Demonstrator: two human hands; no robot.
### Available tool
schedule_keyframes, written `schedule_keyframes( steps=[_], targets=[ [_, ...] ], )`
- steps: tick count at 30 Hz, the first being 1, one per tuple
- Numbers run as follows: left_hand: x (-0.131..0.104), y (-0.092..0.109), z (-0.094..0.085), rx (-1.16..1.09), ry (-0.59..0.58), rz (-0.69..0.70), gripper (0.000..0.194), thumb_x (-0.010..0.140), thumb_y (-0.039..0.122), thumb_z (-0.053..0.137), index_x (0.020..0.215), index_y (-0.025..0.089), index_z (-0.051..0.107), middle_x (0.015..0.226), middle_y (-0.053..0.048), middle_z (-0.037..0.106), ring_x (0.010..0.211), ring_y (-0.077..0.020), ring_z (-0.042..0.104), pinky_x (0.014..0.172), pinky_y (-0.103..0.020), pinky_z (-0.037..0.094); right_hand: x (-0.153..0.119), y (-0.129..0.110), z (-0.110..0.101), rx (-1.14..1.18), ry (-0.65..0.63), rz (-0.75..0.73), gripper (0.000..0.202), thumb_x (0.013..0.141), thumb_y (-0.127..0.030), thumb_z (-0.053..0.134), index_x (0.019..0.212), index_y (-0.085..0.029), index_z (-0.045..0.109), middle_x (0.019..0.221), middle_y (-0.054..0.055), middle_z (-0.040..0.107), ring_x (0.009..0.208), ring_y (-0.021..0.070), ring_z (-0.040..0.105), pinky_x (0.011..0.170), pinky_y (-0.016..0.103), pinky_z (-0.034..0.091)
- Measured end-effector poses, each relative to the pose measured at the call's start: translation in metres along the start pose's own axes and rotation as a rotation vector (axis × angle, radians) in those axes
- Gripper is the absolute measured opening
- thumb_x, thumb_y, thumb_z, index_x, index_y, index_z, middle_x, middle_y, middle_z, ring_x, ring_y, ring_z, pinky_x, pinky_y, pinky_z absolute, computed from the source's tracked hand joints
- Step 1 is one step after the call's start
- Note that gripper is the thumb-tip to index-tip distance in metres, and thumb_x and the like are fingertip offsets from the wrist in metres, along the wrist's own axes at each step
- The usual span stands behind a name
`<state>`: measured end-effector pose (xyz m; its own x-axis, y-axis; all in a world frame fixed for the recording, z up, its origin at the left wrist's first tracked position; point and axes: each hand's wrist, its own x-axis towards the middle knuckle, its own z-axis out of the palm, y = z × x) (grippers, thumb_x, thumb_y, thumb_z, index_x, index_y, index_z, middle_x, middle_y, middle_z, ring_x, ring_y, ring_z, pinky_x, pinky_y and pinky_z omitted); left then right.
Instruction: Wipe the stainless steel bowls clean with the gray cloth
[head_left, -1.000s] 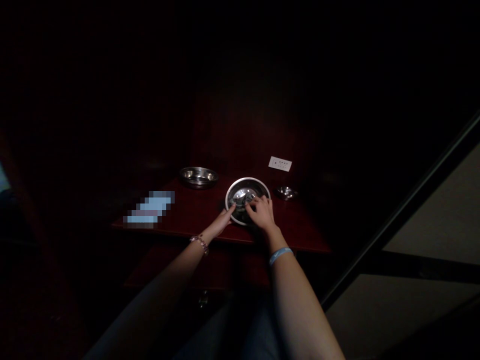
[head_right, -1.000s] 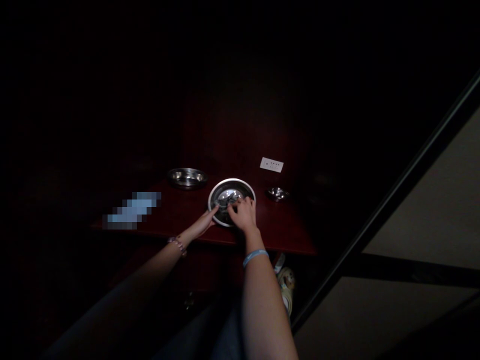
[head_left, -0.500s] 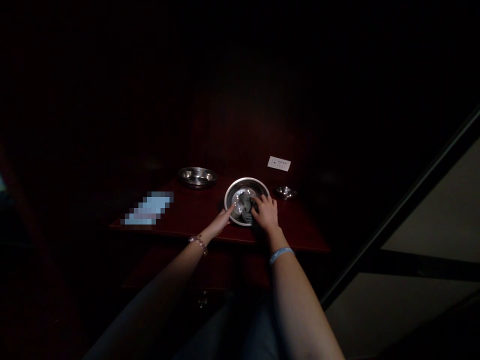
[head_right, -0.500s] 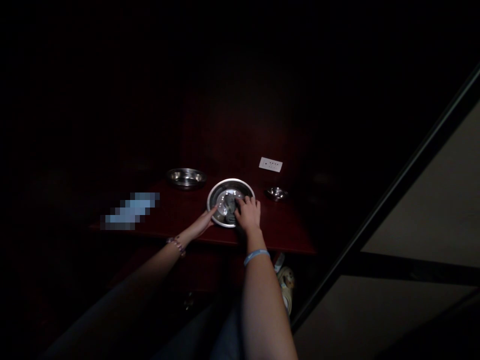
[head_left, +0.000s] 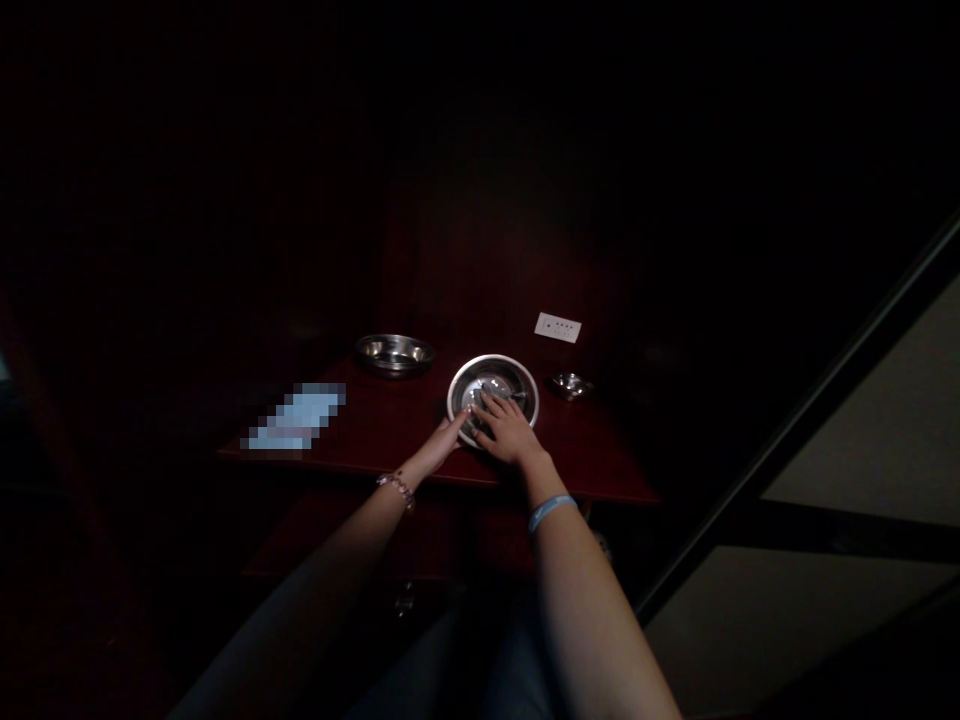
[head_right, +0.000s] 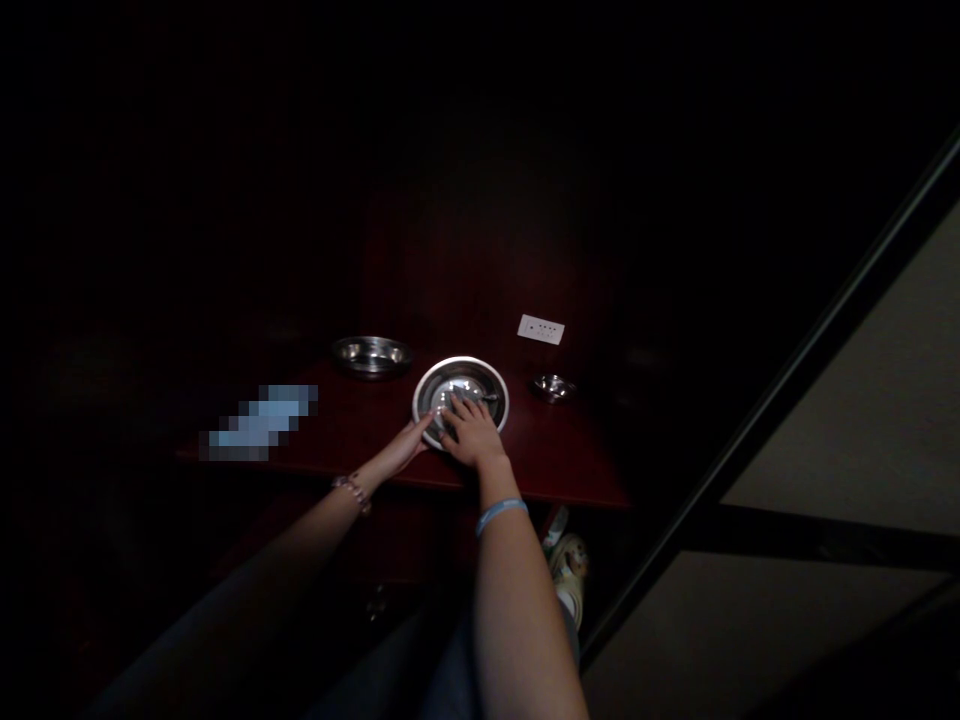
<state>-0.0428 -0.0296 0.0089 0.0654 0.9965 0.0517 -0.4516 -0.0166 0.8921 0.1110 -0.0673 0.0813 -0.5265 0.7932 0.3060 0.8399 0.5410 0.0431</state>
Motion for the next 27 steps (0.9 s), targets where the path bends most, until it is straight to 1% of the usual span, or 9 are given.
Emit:
schedule_keyframes(
  steps=[3, 6, 9, 11, 13, 17, 21, 24, 27],
  targets=[
    [0.001, -0.002, -0.001, 0.008, -0.004, 0.003, 0.048, 0.093, 0.041, 0.065, 0.137, 0.021, 0.059, 0.141, -0.016, 0.062, 0.122, -0.0272, 0.065, 0.107, -0.046, 0.049, -0.001, 0.001, 0.004, 0.003, -0.029, 0.043, 0.053, 0.099, -0.043, 0.051, 0.149, -0.026, 0.048, 0.165, 0.007, 0.03, 0.15, 0.0299, 0.031, 0.121, 0.049, 0.027],
    [0.003, -0.004, -0.003, 0.011, -0.018, 0.006, 0.048, 0.092, 0.042, 0.065, 0.135, 0.021, 0.059, 0.141, -0.016, 0.062, 0.125, -0.0276, 0.063, 0.109, -0.047, 0.048, -0.001, 0.001, 0.004, -0.005, -0.054, 0.062, 0.052, 0.098, -0.038, 0.052, 0.149, -0.029, 0.048, 0.167, 0.006, 0.026, 0.151, 0.0307, 0.03, 0.119, 0.05, 0.03],
    [0.005, -0.006, -0.004, 0.008, -0.026, 0.001, 0.051, 0.089, 0.045, 0.069, 0.133, 0.021, 0.06, 0.137, -0.015, 0.065, 0.126, -0.0287, 0.062, 0.109, -0.048, 0.048, 0.0, 0.003, 0.002, -0.048, -0.051, 0.049, 0.055, 0.094, -0.026, 0.057, 0.148, -0.03, 0.049, 0.167, 0.005, 0.027, 0.152, 0.0293, 0.028, 0.122, 0.051, 0.024],
    [0.005, -0.006, -0.004, 0.003, -0.013, -0.002, 0.053, 0.087, 0.046, 0.071, 0.133, 0.022, 0.061, 0.136, -0.015, 0.066, 0.127, -0.0298, 0.062, 0.108, -0.049, 0.048, 0.0, 0.004, 0.001, -0.088, -0.028, 0.054, 0.056, 0.093, -0.018, 0.055, 0.147, -0.031, 0.05, 0.165, 0.004, 0.03, 0.152, 0.0276, 0.027, 0.125, 0.053, 0.017],
    [0.006, -0.006, -0.003, -0.01, 0.0, -0.002, 0.054, 0.086, 0.045, 0.072, 0.133, 0.022, 0.061, 0.135, -0.015, 0.067, 0.127, -0.0304, 0.062, 0.107, -0.049, 0.049, 0.0, 0.006, 0.001, -0.116, 0.011, 0.063, 0.055, 0.093, -0.012, 0.052, 0.146, -0.03, 0.052, 0.163, 0.004, 0.035, 0.153, 0.0255, 0.027, 0.126, 0.054, 0.012],
    [0.004, -0.005, -0.002, -0.05, -0.008, 0.007, 0.055, 0.084, 0.043, 0.074, 0.132, 0.02, 0.063, 0.133, -0.016, 0.068, 0.125, -0.031, 0.063, 0.106, -0.048, 0.05, -0.001, 0.01, 0.0, -0.139, 0.126, 0.044, 0.053, 0.093, -0.01, 0.05, 0.143, -0.024, 0.054, 0.159, 0.007, 0.042, 0.154, 0.0239, 0.025, 0.126, 0.054, 0.011],
    [0.001, -0.003, -0.001, -0.067, -0.002, 0.018, 0.053, 0.085, 0.041, 0.075, 0.131, 0.02, 0.064, 0.134, -0.016, 0.068, 0.128, -0.031, 0.061, 0.108, -0.047, 0.048, 0.0, 0.013, -0.006, -0.15, 0.235, -0.007, 0.053, 0.094, -0.01, 0.047, 0.146, -0.02, 0.051, 0.161, 0.008, 0.038, 0.155, 0.0243, 0.02, 0.126, 0.054, 0.011],
    [-0.002, -0.001, 0.001, -0.029, 0.01, 0.003, 0.048, 0.089, 0.04, 0.07, 0.133, 0.021, 0.063, 0.136, -0.015, 0.066, 0.129, -0.0297, 0.06, 0.109, -0.046, 0.047, 0.002, 0.014, -0.007, -0.162, 0.261, 0.001, 0.054, 0.094, -0.011, 0.044, 0.147, -0.018, 0.05, 0.162, 0.009, 0.037, 0.156, 0.0249, 0.017, 0.126, 0.053, 0.009],
    [-0.004, 0.001, 0.003, -0.002, 0.026, -0.014, 0.048, 0.091, 0.039, 0.067, 0.135, 0.021, 0.061, 0.135, -0.015, 0.067, 0.125, -0.0289, 0.063, 0.108, -0.045, 0.048, 0.003, 0.015, -0.004, -0.177, 0.237, 0.084, 0.052, 0.095, -0.012, 0.044, 0.146, -0.018, 0.052, 0.16, 0.01, 0.04, 0.155, 0.0253, 0.019, 0.126, 0.052, 0.008]
  ],
)
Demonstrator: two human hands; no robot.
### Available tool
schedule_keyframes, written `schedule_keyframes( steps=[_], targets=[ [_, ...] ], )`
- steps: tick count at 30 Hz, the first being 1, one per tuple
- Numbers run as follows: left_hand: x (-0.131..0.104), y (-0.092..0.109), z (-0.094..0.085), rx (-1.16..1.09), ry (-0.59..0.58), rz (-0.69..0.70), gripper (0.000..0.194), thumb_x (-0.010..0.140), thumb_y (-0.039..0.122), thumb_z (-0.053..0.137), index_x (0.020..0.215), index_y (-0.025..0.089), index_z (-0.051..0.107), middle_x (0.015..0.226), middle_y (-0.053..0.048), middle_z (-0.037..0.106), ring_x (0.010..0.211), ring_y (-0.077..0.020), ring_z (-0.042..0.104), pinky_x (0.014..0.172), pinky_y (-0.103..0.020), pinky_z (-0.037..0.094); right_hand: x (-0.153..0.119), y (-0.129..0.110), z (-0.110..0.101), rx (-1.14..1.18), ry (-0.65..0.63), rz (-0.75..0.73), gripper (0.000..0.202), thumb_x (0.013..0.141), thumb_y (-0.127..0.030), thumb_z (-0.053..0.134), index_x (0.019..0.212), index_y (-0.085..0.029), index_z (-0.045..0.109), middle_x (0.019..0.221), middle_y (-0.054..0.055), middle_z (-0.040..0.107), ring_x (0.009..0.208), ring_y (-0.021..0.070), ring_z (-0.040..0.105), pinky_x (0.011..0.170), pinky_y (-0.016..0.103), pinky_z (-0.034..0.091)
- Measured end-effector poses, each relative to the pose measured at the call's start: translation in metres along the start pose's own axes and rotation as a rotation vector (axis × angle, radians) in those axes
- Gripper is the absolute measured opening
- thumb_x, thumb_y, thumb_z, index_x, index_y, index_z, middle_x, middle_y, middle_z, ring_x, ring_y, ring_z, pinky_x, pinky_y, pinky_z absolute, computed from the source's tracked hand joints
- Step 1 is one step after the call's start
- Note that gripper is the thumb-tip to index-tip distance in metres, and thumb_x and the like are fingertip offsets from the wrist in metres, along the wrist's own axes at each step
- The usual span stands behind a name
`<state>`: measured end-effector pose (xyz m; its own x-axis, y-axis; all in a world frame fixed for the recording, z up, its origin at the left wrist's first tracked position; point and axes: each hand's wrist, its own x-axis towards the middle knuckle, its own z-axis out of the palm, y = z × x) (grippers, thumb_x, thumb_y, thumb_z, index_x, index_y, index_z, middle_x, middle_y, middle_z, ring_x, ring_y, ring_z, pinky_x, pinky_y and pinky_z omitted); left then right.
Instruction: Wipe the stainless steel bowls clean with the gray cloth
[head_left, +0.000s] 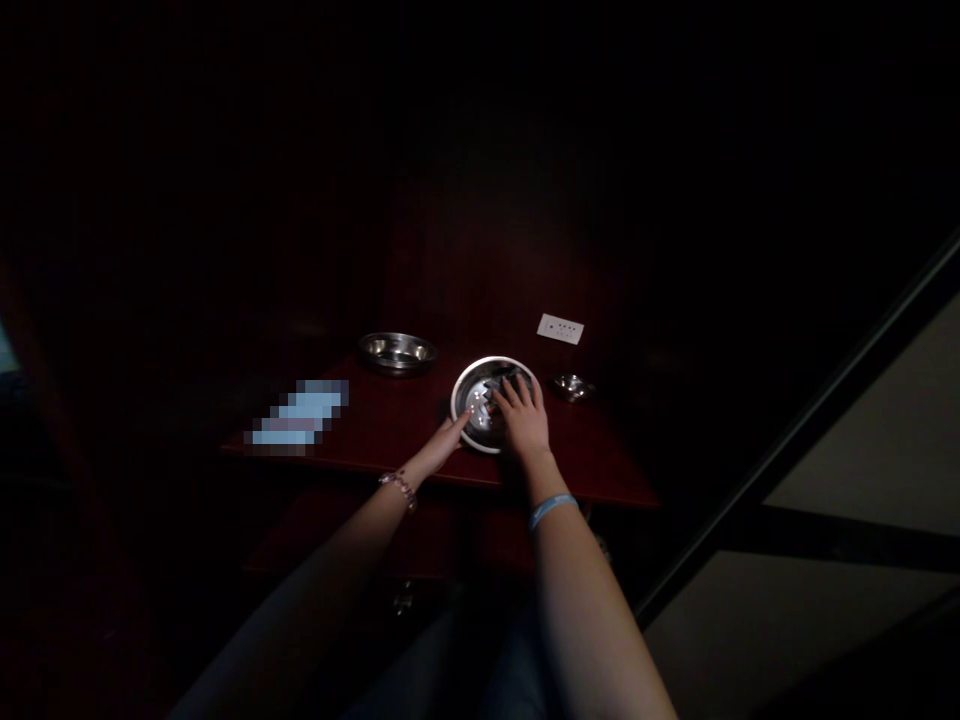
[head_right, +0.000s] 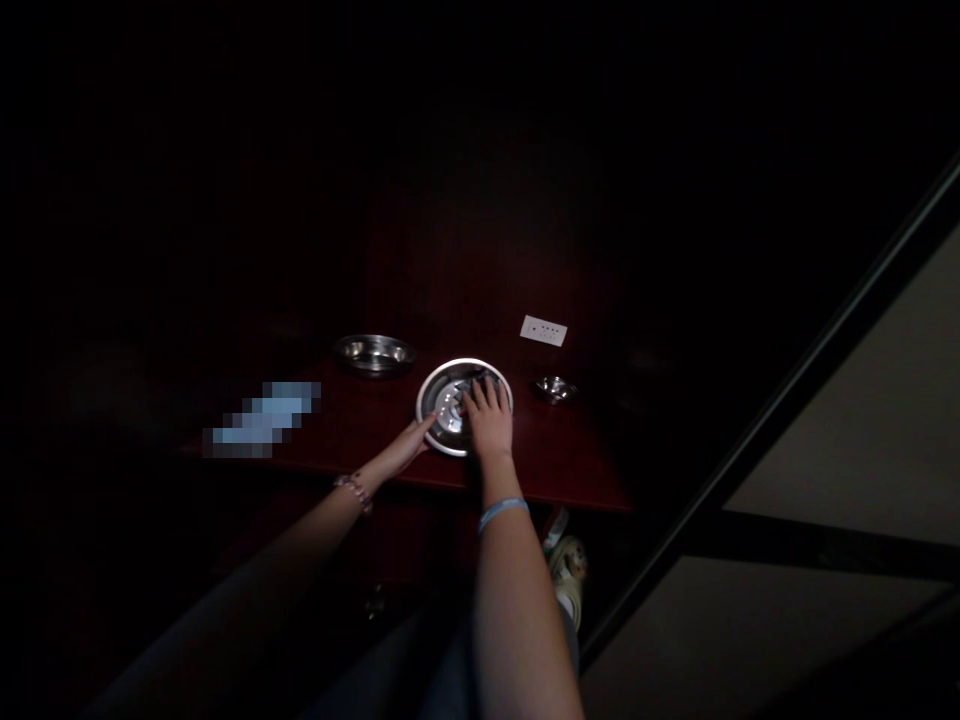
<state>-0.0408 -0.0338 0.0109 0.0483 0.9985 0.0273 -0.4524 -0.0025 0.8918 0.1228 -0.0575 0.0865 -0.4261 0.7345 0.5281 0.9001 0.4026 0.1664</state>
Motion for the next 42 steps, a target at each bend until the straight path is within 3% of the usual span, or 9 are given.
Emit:
schedule_keyframes(
  steps=[10, 17, 27, 34, 42],
  targets=[
    [0.003, -0.003, -0.003, -0.026, 0.023, 0.032, 0.05, 0.087, 0.037, 0.073, 0.133, 0.021, 0.063, 0.125, -0.014, 0.072, 0.115, -0.0282, 0.069, 0.099, -0.042, 0.055, -0.001, -0.005, 0.001, -0.061, -0.076, 0.117, 0.053, 0.095, -0.014, 0.042, 0.148, -0.017, 0.05, 0.157, 0.013, 0.045, 0.154, 0.0255, 0.021, 0.126, 0.05, 0.005],
    [0.006, -0.004, -0.004, -0.018, 0.025, 0.05, 0.054, 0.086, 0.039, 0.073, 0.135, 0.02, 0.06, 0.134, -0.016, 0.067, 0.121, -0.0298, 0.066, 0.096, -0.041, 0.056, 0.003, -0.01, -0.001, -0.099, -0.132, 0.166, 0.053, 0.096, -0.015, 0.041, 0.148, -0.019, 0.05, 0.156, 0.011, 0.047, 0.153, 0.0247, 0.025, 0.126, 0.048, 0.003],
    [-0.002, 0.005, 0.001, -0.125, 0.034, 0.07, 0.053, 0.087, 0.034, 0.073, 0.136, 0.02, 0.059, 0.133, -0.017, 0.068, 0.118, -0.0283, 0.068, 0.094, -0.042, 0.058, 0.001, -0.026, -0.014, -0.058, -0.288, 0.207, 0.06, 0.096, -0.035, 0.041, 0.152, -0.012, 0.044, 0.159, 0.014, 0.041, 0.154, 0.0321, 0.021, 0.125, 0.05, 0.001],
    [-0.006, 0.011, 0.004, -0.113, 0.067, 0.068, 0.052, 0.088, 0.035, 0.071, 0.137, 0.02, 0.058, 0.129, -0.016, 0.07, 0.115, -0.0276, 0.069, 0.094, -0.042, 0.058, 0.004, -0.039, -0.011, 0.01, -0.455, 0.241, 0.067, 0.096, -0.043, 0.038, 0.157, -0.014, 0.033, 0.163, 0.015, 0.034, 0.154, 0.0332, 0.021, 0.123, 0.051, 0.015],
    [-0.006, 0.01, 0.002, -0.126, 0.09, 0.088, 0.051, 0.087, 0.035, 0.073, 0.133, 0.02, 0.059, 0.12, -0.014, 0.074, 0.108, -0.0265, 0.072, 0.089, -0.041, 0.06, 0.0, -0.033, -0.007, 0.199, -0.458, -0.012, 0.07, 0.087, -0.047, 0.06, 0.152, -0.023, 0.044, 0.156, 0.012, 0.046, 0.137, 0.0291, 0.051, 0.111, 0.039, 0.042]
  ],
)
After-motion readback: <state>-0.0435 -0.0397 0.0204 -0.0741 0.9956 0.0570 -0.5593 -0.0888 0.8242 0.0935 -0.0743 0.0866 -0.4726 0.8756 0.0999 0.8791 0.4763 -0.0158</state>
